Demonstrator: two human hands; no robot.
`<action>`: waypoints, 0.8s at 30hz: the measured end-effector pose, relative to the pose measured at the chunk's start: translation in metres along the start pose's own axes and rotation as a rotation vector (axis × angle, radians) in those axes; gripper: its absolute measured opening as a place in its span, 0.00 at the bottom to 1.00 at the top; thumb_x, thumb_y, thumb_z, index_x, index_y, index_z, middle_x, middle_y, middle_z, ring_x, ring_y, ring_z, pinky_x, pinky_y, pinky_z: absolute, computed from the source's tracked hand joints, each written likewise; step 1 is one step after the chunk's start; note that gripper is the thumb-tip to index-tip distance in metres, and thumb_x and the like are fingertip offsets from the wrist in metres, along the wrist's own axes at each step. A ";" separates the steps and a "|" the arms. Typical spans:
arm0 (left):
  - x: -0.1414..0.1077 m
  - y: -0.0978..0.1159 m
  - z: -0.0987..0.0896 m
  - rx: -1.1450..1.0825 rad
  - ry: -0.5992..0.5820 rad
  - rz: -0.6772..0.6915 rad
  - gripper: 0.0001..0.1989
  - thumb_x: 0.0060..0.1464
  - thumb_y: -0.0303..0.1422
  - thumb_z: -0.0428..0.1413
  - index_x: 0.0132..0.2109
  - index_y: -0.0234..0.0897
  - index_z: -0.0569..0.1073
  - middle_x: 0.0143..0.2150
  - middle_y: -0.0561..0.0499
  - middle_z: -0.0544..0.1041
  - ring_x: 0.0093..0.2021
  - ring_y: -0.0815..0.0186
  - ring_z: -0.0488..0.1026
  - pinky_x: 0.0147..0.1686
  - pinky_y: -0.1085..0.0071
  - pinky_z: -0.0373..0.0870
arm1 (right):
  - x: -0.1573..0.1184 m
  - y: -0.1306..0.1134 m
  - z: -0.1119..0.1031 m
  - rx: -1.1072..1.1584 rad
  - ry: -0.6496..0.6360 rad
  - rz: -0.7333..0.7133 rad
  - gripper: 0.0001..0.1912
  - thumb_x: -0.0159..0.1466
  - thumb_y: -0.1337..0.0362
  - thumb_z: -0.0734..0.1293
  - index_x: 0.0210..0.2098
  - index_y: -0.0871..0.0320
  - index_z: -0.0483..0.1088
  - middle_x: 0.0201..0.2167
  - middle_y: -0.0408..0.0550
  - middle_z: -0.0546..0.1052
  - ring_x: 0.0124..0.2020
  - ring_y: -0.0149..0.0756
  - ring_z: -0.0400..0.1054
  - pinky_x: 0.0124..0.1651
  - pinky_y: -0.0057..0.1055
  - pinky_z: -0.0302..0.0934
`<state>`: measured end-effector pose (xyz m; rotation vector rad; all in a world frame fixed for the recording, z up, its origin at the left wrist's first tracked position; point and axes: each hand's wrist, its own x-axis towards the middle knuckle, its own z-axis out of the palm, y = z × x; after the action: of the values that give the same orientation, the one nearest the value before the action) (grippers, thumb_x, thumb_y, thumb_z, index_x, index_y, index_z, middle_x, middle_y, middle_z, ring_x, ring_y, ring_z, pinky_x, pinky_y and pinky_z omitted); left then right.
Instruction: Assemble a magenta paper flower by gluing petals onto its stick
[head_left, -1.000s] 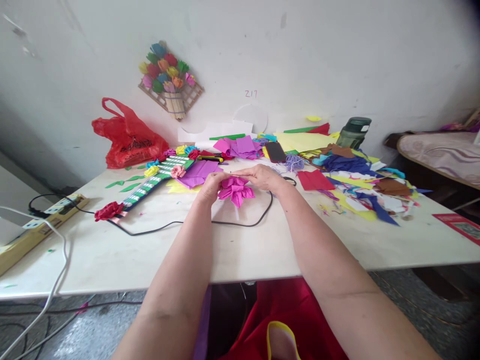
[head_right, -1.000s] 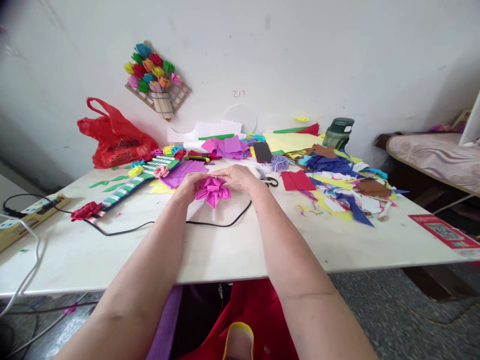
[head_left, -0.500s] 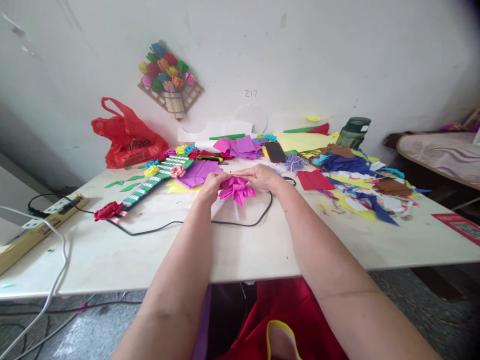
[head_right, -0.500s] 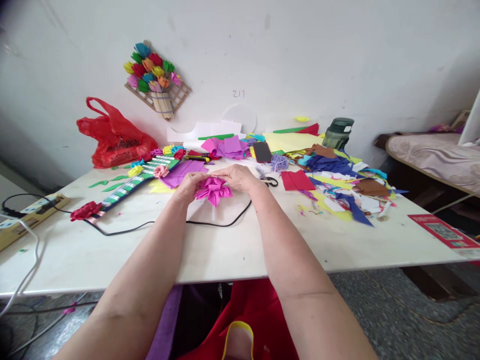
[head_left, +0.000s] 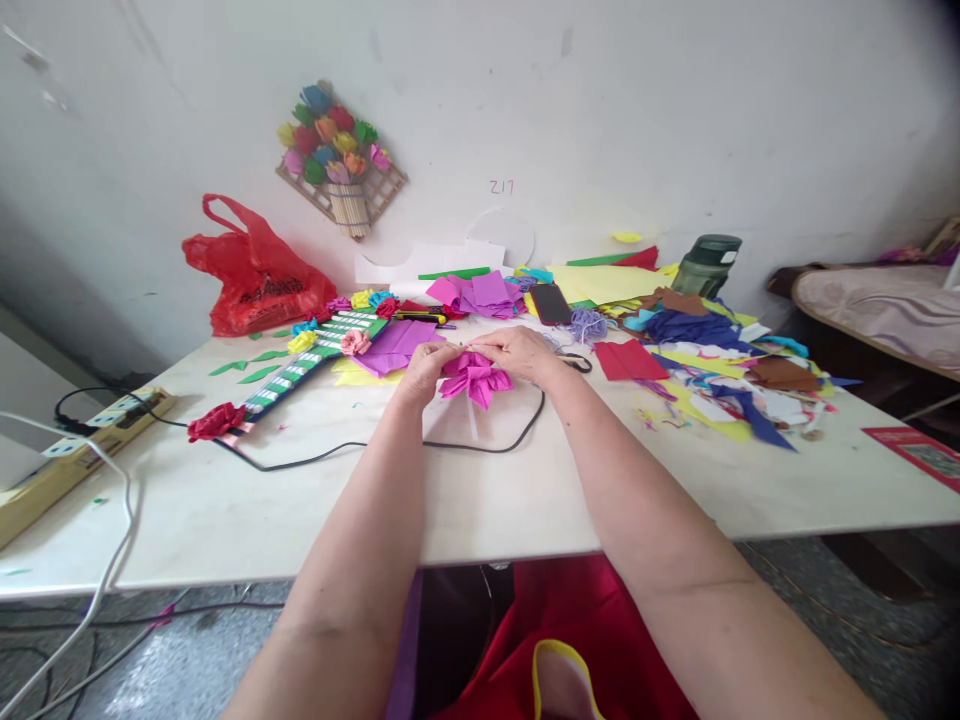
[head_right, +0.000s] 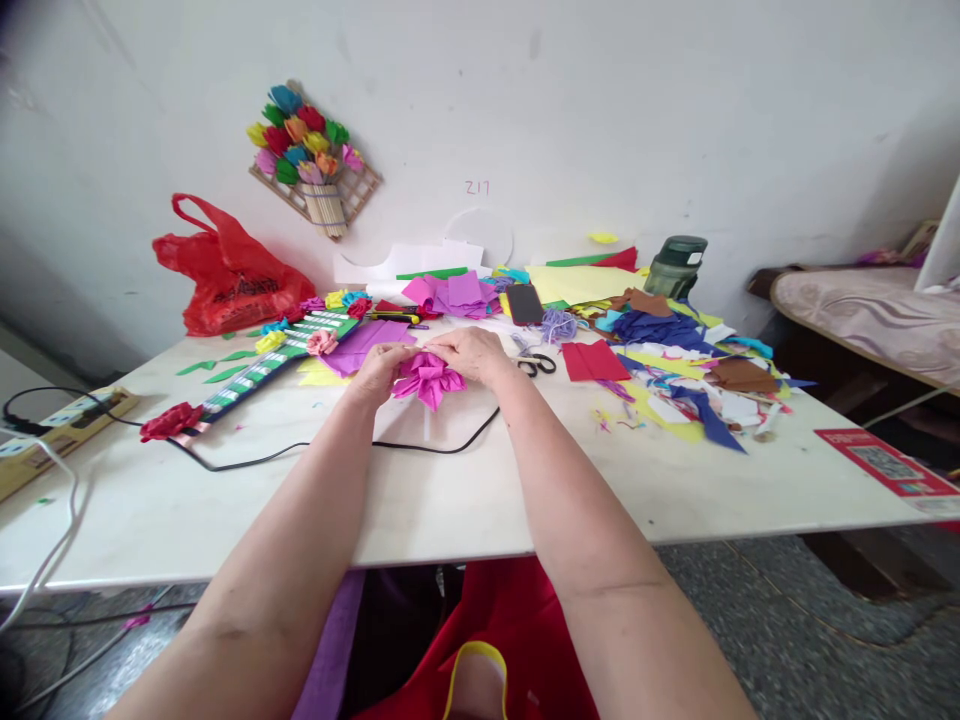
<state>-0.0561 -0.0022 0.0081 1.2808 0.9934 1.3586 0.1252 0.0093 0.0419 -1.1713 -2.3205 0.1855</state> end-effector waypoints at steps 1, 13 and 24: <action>0.000 0.000 0.000 0.001 0.003 0.004 0.12 0.36 0.37 0.62 0.20 0.34 0.69 0.18 0.56 0.62 0.19 0.74 0.58 0.21 0.74 0.57 | 0.001 0.000 0.000 -0.026 0.008 0.005 0.18 0.65 0.50 0.60 0.45 0.45 0.77 0.43 0.42 0.80 0.44 0.39 0.72 0.42 0.30 0.62; -0.002 0.003 0.002 0.063 -0.028 0.037 0.13 0.37 0.38 0.62 0.21 0.33 0.70 0.19 0.55 0.64 0.21 0.73 0.60 0.25 0.73 0.59 | 0.004 -0.005 0.003 0.042 -0.008 0.023 0.15 0.64 0.56 0.63 0.44 0.49 0.78 0.43 0.46 0.77 0.43 0.36 0.69 0.41 0.29 0.59; -0.002 0.004 0.003 0.077 -0.048 0.036 0.13 0.36 0.39 0.62 0.21 0.33 0.69 0.18 0.56 0.63 0.20 0.74 0.57 0.23 0.74 0.55 | 0.007 -0.003 0.009 0.061 0.059 -0.015 0.11 0.63 0.61 0.65 0.39 0.53 0.79 0.41 0.48 0.76 0.40 0.35 0.69 0.41 0.30 0.59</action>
<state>-0.0540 -0.0052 0.0122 1.3881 1.0018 1.3215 0.1151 0.0137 0.0378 -1.1149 -2.2558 0.2118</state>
